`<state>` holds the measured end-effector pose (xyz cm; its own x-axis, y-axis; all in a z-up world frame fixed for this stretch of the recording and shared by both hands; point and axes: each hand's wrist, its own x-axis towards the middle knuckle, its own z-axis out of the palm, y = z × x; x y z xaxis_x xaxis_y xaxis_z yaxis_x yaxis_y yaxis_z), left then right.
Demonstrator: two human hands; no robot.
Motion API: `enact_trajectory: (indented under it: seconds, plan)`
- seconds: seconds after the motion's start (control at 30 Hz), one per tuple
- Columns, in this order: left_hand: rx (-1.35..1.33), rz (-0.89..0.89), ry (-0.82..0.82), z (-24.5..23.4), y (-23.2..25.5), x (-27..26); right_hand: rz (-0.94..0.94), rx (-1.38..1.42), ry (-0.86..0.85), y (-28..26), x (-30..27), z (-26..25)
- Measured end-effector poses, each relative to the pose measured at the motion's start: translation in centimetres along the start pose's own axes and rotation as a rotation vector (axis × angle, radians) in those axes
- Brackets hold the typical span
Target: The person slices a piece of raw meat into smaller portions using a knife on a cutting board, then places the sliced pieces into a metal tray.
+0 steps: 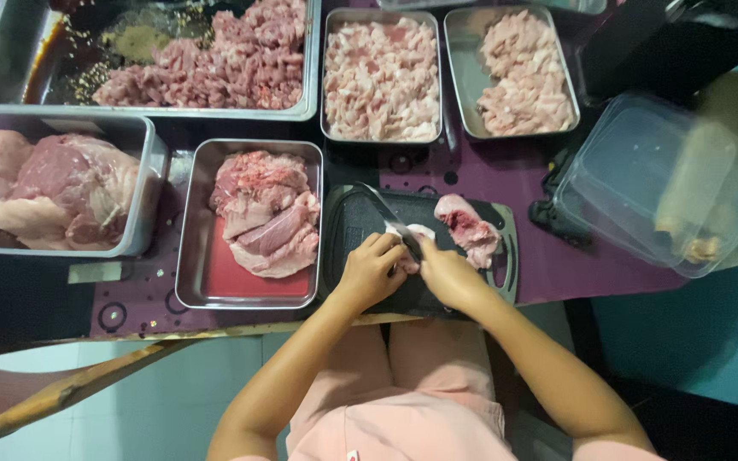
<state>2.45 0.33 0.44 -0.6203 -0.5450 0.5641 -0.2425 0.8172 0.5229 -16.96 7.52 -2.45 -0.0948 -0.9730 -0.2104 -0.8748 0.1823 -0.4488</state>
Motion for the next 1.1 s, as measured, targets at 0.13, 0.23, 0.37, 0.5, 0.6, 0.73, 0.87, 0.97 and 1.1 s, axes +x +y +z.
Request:
enact_trajectory:
  seconds: [0.13,0.23,0.37,0.5,0.6,0.73,0.87,0.97,1.1]
  plan:
    - [-0.001,0.007,0.024,-0.3,0.3,-0.1,0.201,0.383,-0.158,1.3,-2.7,-5.0]
    - [0.005,0.010,0.005,-0.1,0.4,-0.2,0.387,0.502,-0.166,0.5,-5.2,-8.6]
    - [0.011,0.022,0.009,-0.3,0.4,-0.3,0.300,0.234,-0.024,0.0,-6.6,-9.2]
    - [-0.037,0.029,0.048,-0.5,0.7,-0.2,0.108,0.048,0.001,-0.6,-7.0,-4.0]
    - [-0.025,0.039,0.005,-0.9,0.6,0.0,0.114,-0.115,0.001,-1.9,-5.2,-1.0]
    - [-0.030,0.034,0.007,-0.4,0.3,0.0,0.062,-0.214,0.084,-2.8,-1.6,-0.6]
    - [-0.021,0.020,-0.010,-0.3,0.1,-0.5,-0.010,-0.181,0.146,-2.6,1.1,0.3]
    - [-0.045,0.032,-0.013,-0.4,0.2,-0.6,0.059,-0.247,0.189,-1.8,2.2,0.7]
    - [-0.140,0.063,0.079,-1.1,0.7,-0.2,0.061,-0.031,0.209,-0.5,-0.5,-2.9]
